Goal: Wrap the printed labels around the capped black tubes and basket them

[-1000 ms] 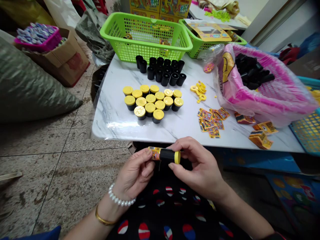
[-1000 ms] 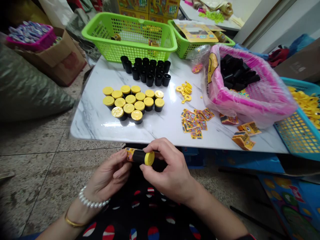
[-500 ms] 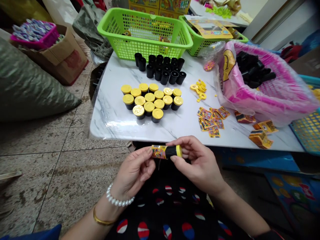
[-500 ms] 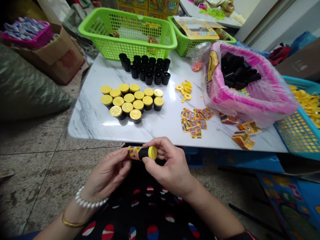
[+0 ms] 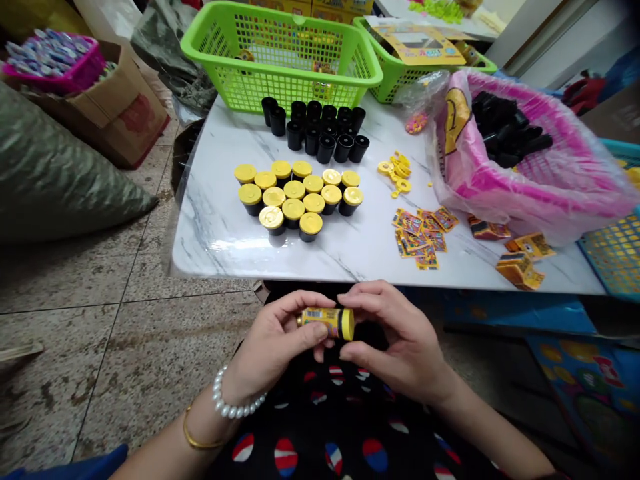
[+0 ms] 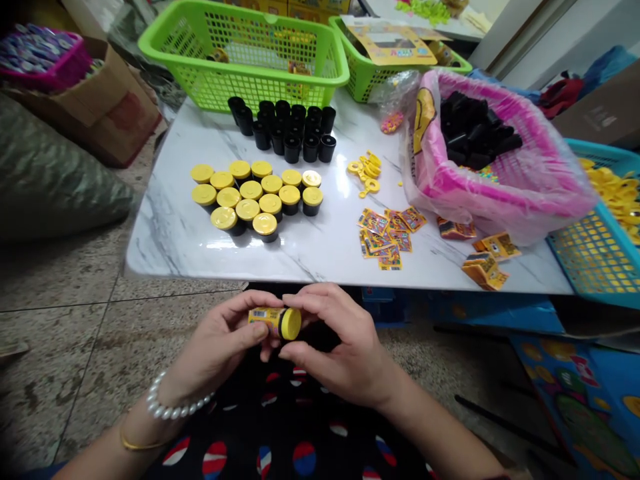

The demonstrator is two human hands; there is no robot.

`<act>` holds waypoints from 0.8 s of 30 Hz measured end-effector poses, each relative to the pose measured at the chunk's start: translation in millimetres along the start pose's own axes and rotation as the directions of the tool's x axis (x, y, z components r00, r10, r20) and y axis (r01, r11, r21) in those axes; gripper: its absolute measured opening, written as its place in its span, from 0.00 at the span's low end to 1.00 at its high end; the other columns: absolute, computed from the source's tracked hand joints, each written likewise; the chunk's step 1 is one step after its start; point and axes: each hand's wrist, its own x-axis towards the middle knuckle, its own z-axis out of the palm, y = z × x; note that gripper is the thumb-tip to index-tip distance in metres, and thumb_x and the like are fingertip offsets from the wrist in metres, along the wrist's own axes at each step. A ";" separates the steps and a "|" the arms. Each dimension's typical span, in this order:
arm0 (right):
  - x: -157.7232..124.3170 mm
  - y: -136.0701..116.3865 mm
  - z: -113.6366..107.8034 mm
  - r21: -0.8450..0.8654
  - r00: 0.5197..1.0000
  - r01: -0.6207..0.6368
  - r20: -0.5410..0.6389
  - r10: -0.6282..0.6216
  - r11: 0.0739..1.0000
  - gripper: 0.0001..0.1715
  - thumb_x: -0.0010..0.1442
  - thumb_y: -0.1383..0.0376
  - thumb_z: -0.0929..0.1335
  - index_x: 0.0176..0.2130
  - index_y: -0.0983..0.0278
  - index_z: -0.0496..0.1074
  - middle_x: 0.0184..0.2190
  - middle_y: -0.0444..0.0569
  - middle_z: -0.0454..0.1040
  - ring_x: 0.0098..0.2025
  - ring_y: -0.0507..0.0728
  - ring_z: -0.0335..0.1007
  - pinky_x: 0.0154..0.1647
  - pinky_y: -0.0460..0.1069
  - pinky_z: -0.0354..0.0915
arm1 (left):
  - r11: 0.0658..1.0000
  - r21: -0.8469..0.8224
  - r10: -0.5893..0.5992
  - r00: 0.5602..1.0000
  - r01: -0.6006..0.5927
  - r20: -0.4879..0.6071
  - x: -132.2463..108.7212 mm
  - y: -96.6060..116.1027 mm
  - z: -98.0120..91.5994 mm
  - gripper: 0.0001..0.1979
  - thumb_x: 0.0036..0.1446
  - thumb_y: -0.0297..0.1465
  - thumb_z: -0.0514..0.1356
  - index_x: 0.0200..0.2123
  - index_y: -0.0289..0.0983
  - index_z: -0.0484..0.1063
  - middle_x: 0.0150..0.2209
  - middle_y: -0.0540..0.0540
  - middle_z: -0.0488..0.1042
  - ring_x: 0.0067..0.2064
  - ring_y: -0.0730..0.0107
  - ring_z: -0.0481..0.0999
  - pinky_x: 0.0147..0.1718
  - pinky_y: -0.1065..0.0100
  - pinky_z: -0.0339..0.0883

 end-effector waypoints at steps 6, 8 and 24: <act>-2.4 4.8 0.0 -0.121 0.989 0.126 -0.065 -0.135 0.985 0.19 0.57 0.73 0.74 0.48 0.60 0.75 0.42 0.51 0.78 0.43 0.56 0.77 0.45 0.51 0.75 | 0.995 0.088 0.039 0.999 -0.035 -0.038 7.2 0.0 6.6 0.14 0.50 0.27 0.71 0.42 0.36 0.78 0.33 0.47 0.79 0.29 0.75 0.74 0.28 0.76 0.72; -3.7 7.1 1.2 -0.120 0.986 0.125 -0.094 -0.136 0.985 0.19 0.56 0.74 0.74 0.48 0.62 0.75 0.42 0.52 0.78 0.43 0.55 0.77 0.44 0.49 0.74 | 0.990 0.126 0.067 0.997 -0.062 -0.037 8.5 0.1 8.0 0.13 0.50 0.26 0.71 0.41 0.36 0.79 0.33 0.48 0.79 0.30 0.76 0.75 0.30 0.76 0.72; -22.5 19.8 14.1 0.154 0.970 -0.189 -0.125 0.209 0.970 0.12 0.58 0.67 0.74 0.44 0.64 0.76 0.38 0.51 0.77 0.36 0.55 0.77 0.36 0.49 0.75 | 0.827 0.462 0.298 0.946 -0.321 0.125 14.0 -1.2 7.5 0.10 0.56 0.25 0.66 0.43 0.40 0.79 0.43 0.46 0.78 0.45 0.69 0.78 0.44 0.70 0.73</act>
